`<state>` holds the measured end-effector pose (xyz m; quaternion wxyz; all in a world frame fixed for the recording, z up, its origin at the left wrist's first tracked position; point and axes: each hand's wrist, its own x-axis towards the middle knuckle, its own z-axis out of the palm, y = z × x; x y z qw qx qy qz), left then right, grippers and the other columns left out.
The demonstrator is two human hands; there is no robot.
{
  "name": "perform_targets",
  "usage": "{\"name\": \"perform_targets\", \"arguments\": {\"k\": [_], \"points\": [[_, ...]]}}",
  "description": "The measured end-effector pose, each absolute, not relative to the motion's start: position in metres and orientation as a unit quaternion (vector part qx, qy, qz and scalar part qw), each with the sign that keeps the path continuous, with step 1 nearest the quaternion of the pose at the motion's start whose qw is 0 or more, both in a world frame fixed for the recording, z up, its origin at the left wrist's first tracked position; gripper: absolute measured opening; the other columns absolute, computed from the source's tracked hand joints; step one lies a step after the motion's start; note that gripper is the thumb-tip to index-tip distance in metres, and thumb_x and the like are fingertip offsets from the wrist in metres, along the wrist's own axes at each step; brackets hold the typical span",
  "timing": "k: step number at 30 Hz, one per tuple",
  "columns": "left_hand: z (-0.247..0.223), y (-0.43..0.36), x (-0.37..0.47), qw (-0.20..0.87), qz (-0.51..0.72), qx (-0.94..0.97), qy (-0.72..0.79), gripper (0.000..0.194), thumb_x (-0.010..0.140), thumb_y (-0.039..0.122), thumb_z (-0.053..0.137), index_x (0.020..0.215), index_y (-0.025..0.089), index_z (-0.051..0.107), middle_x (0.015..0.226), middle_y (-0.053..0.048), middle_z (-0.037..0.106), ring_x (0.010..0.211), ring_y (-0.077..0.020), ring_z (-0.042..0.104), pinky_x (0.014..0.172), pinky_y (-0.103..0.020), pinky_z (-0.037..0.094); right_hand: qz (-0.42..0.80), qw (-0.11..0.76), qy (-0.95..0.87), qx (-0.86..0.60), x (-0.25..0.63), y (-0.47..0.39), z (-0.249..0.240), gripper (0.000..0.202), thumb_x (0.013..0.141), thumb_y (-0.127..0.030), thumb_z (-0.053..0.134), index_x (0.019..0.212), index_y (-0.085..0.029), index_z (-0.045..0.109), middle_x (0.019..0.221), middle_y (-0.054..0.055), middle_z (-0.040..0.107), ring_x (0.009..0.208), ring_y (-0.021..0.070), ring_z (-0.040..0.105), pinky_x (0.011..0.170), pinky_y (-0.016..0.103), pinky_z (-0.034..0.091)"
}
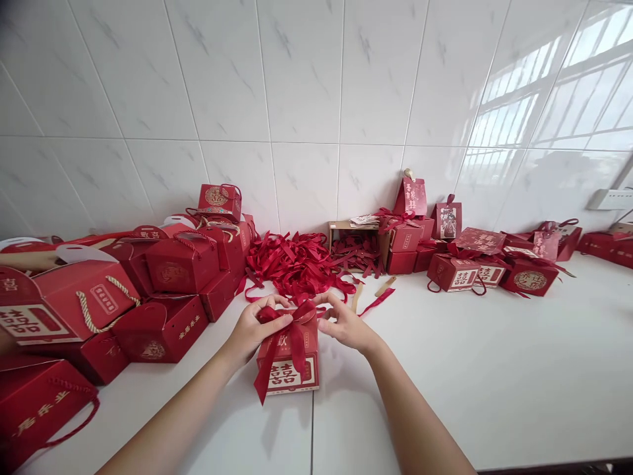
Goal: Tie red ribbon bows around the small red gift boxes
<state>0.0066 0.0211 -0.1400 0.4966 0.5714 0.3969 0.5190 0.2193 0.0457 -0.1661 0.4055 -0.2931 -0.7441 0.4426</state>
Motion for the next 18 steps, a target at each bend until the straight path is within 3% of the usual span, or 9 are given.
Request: {"name": "perform_targets", "arguments": {"k": [3,6,8,11,14,18], "points": [[-0.142,0.024,0.005,0.535,0.55,0.514,0.384,0.032,0.065,0.035,0.077,0.057,0.016,0.052,0.081,-0.001,0.066,0.072,-0.0136,0.061,0.068,-0.024,0.047,0.496,0.294,-0.769,-0.277,0.223,0.046,-0.17,0.106,0.054,-0.051,0.082,0.141,-0.03,0.026,0.132,0.011,0.041,0.085,0.0142,0.053,0.07,0.027,0.048],[-0.144,0.029,0.002,0.559,0.548,0.483,0.393,0.033,0.07,0.046,0.07,0.064,0.016,0.057,0.065,-0.001,0.065,0.059,-0.0147,0.061,0.06,-0.026,0.047,0.515,0.235,-0.777,-0.275,0.219,0.044,-0.173,0.132,0.043,-0.038,0.089,0.146,-0.037,0.006,0.138,0.011,0.037,0.087,0.0139,0.056,0.07,0.026,0.049],[-0.144,0.033,0.0,0.57,0.548,0.464,0.4,0.035,0.07,0.051,0.067,0.071,0.016,0.06,0.061,-0.001,0.065,0.054,-0.0158,0.061,0.056,-0.027,0.047,0.509,0.248,-0.776,-0.277,0.214,0.041,-0.174,0.133,0.043,-0.035,0.089,0.146,-0.038,0.005,0.139,0.011,0.036,0.084,0.0125,0.058,0.069,0.025,0.05],[-0.144,0.038,-0.003,0.579,0.55,0.444,0.406,0.038,0.066,0.053,0.069,0.071,0.016,0.06,0.059,-0.001,0.065,0.053,-0.0179,0.062,0.054,-0.028,0.047,0.48,0.282,-0.778,-0.29,0.206,0.035,-0.172,0.122,0.044,-0.033,0.088,0.143,-0.033,0.017,0.13,0.009,0.046,0.08,0.0117,0.058,0.066,0.024,0.051],[-0.144,0.042,-0.004,0.578,0.558,0.432,0.41,0.038,0.063,0.052,0.071,0.068,0.016,0.061,0.054,0.0,0.063,0.05,-0.0175,0.061,0.052,-0.027,0.046,0.475,0.291,-0.781,-0.282,0.199,0.03,-0.17,0.115,0.041,-0.031,0.089,0.138,-0.028,0.027,0.123,0.008,0.054,0.088,0.016,0.058,0.071,0.025,0.051],[-0.144,0.046,-0.008,0.54,0.598,0.411,0.427,0.039,0.058,0.052,0.074,0.061,0.016,0.059,0.049,0.003,0.058,0.045,-0.0126,0.055,0.05,-0.024,0.043,0.476,0.322,-0.77,-0.276,0.191,0.025,-0.172,0.127,0.04,-0.029,0.09,0.143,-0.029,0.016,0.133,0.011,0.047,0.101,0.0218,0.058,0.08,0.031,0.052]]}}
